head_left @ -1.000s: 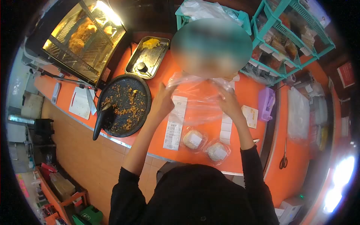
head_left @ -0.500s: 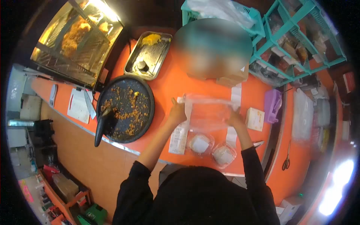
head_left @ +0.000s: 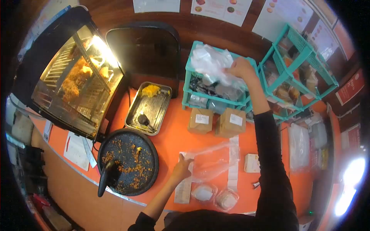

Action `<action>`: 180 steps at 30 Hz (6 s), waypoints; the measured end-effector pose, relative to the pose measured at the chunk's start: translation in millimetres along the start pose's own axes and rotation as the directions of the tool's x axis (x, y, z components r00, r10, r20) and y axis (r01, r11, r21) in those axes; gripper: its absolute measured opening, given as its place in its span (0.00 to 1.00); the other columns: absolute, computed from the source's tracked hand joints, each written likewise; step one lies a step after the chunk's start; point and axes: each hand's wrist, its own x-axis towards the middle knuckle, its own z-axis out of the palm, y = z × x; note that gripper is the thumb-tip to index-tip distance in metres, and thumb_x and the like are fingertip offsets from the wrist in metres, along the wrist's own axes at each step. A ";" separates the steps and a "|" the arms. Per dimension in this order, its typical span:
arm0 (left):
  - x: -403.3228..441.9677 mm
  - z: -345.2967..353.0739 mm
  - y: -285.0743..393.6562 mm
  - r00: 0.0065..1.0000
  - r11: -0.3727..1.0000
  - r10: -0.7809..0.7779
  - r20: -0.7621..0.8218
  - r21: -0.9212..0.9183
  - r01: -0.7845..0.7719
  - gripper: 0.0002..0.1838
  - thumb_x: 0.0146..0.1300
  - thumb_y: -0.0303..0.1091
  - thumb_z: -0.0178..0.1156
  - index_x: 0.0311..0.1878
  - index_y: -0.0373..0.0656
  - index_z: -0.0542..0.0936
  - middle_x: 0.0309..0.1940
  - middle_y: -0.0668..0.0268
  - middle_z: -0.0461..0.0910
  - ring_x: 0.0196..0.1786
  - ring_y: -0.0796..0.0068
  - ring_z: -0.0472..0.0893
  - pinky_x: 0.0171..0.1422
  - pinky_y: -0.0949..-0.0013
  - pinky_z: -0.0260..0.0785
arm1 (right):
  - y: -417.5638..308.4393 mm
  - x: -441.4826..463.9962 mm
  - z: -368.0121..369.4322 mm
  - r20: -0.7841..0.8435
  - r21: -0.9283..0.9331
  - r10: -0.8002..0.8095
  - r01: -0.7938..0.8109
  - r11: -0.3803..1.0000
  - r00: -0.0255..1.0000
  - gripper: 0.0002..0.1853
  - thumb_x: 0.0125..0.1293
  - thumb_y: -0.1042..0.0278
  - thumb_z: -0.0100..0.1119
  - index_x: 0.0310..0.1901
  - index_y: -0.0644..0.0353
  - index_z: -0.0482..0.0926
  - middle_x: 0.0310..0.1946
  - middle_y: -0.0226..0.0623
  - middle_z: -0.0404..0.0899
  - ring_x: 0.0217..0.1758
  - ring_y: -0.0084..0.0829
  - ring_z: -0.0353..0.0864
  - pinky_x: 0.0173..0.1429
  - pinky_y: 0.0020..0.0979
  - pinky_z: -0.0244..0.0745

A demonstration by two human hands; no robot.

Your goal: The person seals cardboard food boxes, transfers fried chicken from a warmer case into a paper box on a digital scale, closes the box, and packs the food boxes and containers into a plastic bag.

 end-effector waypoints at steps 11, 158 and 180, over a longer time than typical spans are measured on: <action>1.1 -29.9 9.5 0.997 0.984 0.064 0.046 -0.172 -0.055 0.41 0.40 0.23 0.63 0.65 0.54 0.70 0.54 0.38 0.62 0.58 0.34 0.69 0.58 0.53 0.72 | -48.6 -178.9 -17.8 -0.369 -0.062 -0.491 0.506 0.860 0.789 0.08 0.55 0.67 0.57 0.33 0.61 0.77 0.32 0.40 0.78 0.36 0.46 0.78 0.43 0.48 0.68; -6.2 -37.4 -28.7 0.985 0.975 0.164 -0.057 -0.141 -0.170 0.46 0.41 0.24 0.65 0.69 0.42 0.59 0.53 0.42 0.62 0.55 0.37 0.70 0.59 0.53 0.69 | -74.5 -245.6 32.7 0.362 0.454 -0.427 0.243 0.857 0.829 0.47 0.33 0.56 0.73 0.65 0.34 0.68 0.59 0.47 0.65 0.62 0.50 0.64 0.64 0.52 0.59; 7.5 -32.8 -30.0 1.000 0.999 0.012 0.014 0.049 -0.013 0.53 0.32 0.23 0.71 0.69 0.57 0.63 0.54 0.46 0.60 0.55 0.40 0.71 0.56 0.53 0.74 | -33.1 -196.4 210.4 0.223 -0.143 -0.335 0.371 0.918 0.915 0.48 0.38 0.54 0.75 0.67 0.44 0.66 0.58 0.47 0.68 0.63 0.49 0.64 0.68 0.45 0.58</action>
